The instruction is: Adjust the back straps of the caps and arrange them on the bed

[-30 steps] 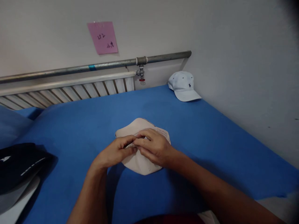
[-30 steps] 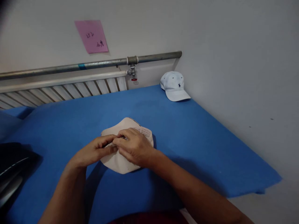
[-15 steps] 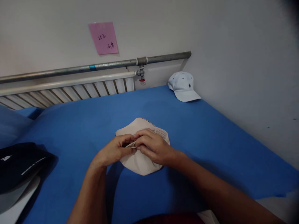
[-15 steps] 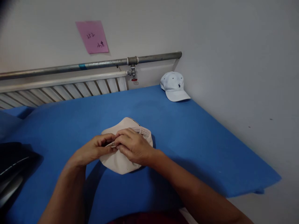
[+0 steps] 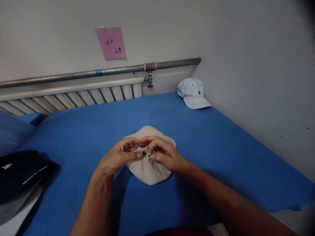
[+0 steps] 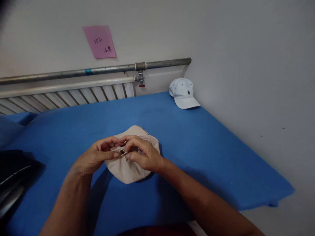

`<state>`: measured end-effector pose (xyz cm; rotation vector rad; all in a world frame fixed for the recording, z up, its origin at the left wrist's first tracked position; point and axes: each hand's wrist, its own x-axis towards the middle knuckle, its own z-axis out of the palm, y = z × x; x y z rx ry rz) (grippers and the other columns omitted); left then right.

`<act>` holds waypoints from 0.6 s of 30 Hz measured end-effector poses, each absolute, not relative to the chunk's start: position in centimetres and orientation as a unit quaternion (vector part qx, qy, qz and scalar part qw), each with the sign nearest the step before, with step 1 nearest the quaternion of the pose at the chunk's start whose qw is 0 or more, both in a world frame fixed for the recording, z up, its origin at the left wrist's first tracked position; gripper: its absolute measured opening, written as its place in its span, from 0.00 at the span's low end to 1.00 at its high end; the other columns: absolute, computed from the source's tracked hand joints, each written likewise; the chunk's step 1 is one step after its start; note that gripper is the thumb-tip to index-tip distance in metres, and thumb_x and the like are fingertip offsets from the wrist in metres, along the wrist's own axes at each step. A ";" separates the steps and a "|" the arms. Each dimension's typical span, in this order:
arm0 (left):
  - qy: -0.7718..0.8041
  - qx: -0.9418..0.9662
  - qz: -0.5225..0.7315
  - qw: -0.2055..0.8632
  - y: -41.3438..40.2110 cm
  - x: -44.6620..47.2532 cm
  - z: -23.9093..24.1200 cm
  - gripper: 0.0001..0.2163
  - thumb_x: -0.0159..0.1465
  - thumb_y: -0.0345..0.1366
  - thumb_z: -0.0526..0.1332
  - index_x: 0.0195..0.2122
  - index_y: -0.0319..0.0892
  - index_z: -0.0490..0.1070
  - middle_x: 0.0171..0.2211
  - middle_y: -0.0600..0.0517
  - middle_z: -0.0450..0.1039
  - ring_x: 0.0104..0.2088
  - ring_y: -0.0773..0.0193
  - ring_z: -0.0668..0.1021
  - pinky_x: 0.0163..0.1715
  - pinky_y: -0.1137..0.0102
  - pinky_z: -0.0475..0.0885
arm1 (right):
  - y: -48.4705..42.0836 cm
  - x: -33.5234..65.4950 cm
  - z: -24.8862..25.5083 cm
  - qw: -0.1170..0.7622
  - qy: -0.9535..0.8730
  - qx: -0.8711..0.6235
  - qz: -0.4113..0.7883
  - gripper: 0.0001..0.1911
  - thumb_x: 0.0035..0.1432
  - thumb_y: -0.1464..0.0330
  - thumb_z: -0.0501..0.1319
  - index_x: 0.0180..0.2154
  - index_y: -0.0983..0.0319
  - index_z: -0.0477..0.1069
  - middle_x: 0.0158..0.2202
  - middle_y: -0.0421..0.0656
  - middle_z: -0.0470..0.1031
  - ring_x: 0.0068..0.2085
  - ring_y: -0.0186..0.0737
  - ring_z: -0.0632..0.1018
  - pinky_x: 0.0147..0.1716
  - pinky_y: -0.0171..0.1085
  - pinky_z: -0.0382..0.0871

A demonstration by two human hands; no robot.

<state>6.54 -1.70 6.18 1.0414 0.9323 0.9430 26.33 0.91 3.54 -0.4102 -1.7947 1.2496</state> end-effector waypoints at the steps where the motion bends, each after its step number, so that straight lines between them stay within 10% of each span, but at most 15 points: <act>1: 0.412 0.449 0.426 0.669 -1.7 6.7 6.3 0.14 0.49 0.26 0.71 0.37 0.41 0.77 0.35 0.52 0.77 0.35 0.68 0.77 0.39 0.73 0.71 | 0.9 26.3 3.6 0.443 -0.728 -0.161 0.498 0.04 0.53 0.76 0.60 0.31 0.61 0.68 0.51 0.46 0.72 0.53 0.42 0.72 0.53 0.45 0.65; 18: 0.457 0.374 0.490 0.642 -1.6 8.2 6.5 0.12 0.45 0.25 0.71 0.31 0.38 0.76 0.25 0.54 0.76 0.25 0.72 0.76 0.28 0.77 0.71 | 0.4 25.3 3.1 0.507 -0.780 -0.251 0.268 0.06 0.51 0.76 0.57 0.26 0.61 0.64 0.47 0.50 0.72 0.48 0.43 0.76 0.47 0.45 0.71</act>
